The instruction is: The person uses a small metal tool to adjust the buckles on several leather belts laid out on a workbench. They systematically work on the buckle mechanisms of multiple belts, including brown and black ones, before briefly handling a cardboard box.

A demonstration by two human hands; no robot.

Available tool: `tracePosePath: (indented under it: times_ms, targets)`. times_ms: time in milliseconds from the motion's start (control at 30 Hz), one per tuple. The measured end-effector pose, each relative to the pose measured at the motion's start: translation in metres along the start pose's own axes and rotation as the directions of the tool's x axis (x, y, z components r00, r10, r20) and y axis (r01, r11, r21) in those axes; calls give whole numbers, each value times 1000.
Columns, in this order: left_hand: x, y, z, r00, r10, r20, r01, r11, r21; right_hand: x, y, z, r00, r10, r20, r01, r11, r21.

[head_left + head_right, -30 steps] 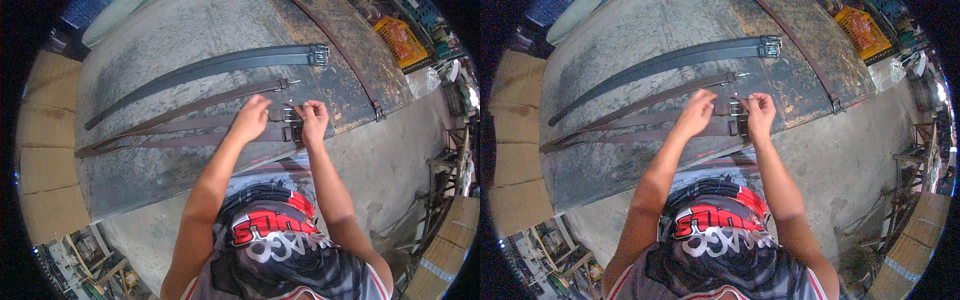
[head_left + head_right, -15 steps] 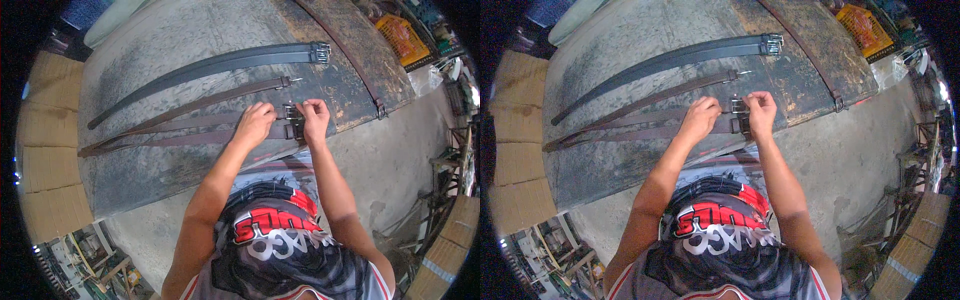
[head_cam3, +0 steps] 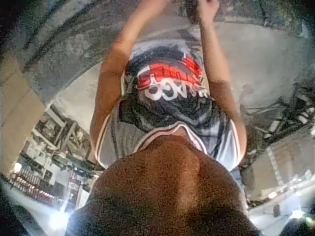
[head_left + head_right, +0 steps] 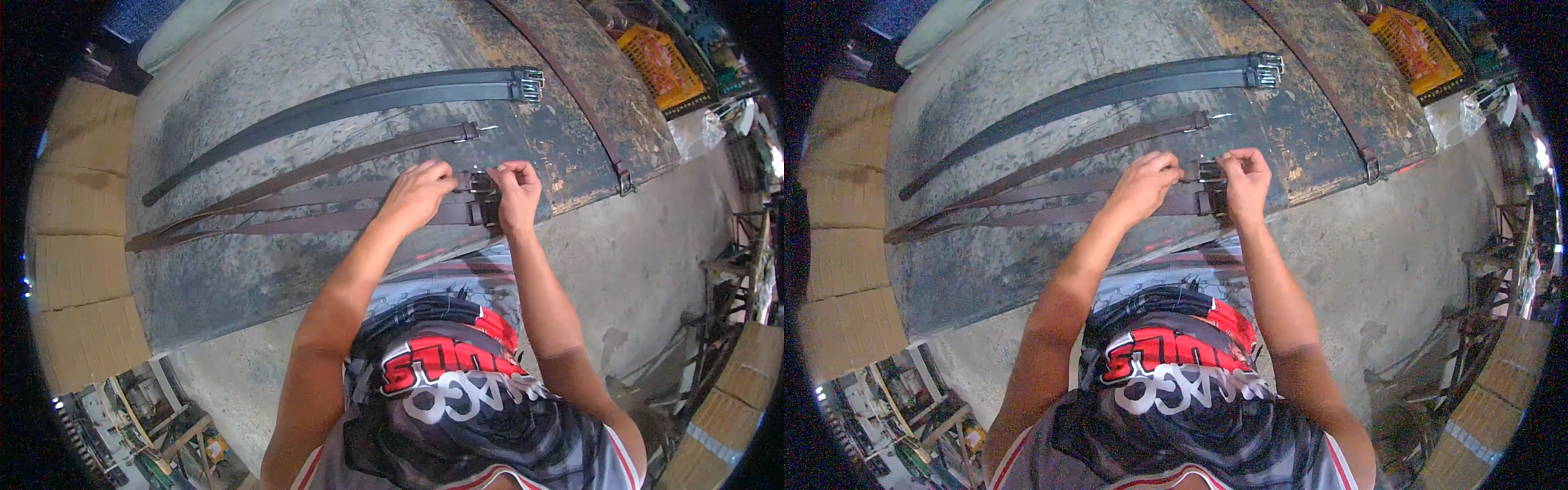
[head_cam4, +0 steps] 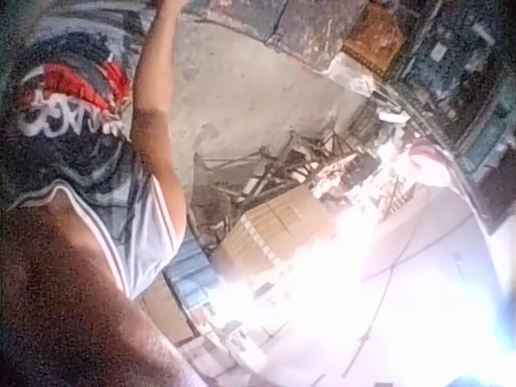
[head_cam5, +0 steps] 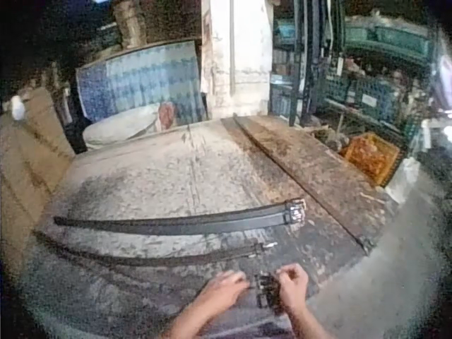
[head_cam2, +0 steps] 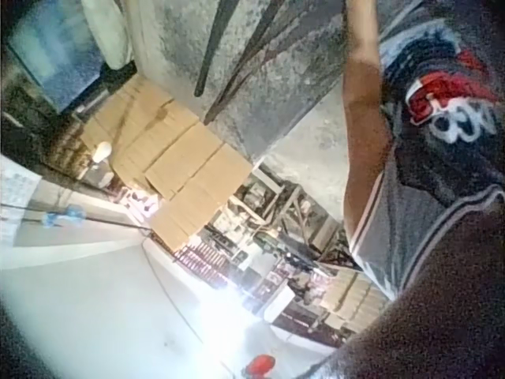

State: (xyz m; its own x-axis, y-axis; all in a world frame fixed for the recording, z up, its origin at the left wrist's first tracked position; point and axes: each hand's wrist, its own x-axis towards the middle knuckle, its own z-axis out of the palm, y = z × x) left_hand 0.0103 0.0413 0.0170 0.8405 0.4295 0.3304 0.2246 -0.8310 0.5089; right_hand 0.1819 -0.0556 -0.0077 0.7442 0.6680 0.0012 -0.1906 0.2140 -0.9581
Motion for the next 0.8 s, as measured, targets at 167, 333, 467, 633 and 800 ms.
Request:
tracePosePath:
  times_ms: [167,333,467,633,800]
  targets:
    - [6,2,-6,999,11,44,-12,1000,17,0,6,-6,995,-74,73,87,977,-196]
    - [3,-2,0,996,-82,-20,80,992,-97,-12,-4,4,980,-69,184,128,934,-332]
    - [3,-3,2,995,-89,-34,83,986,-146,-12,-1,5,959,-131,251,234,866,-442]
    - [2,-4,2,996,-79,-46,71,986,-150,-15,-7,8,948,-149,281,278,817,-505]
    - [1,-4,2,995,-81,-55,72,985,-156,-15,-9,10,942,-163,295,299,808,-507]
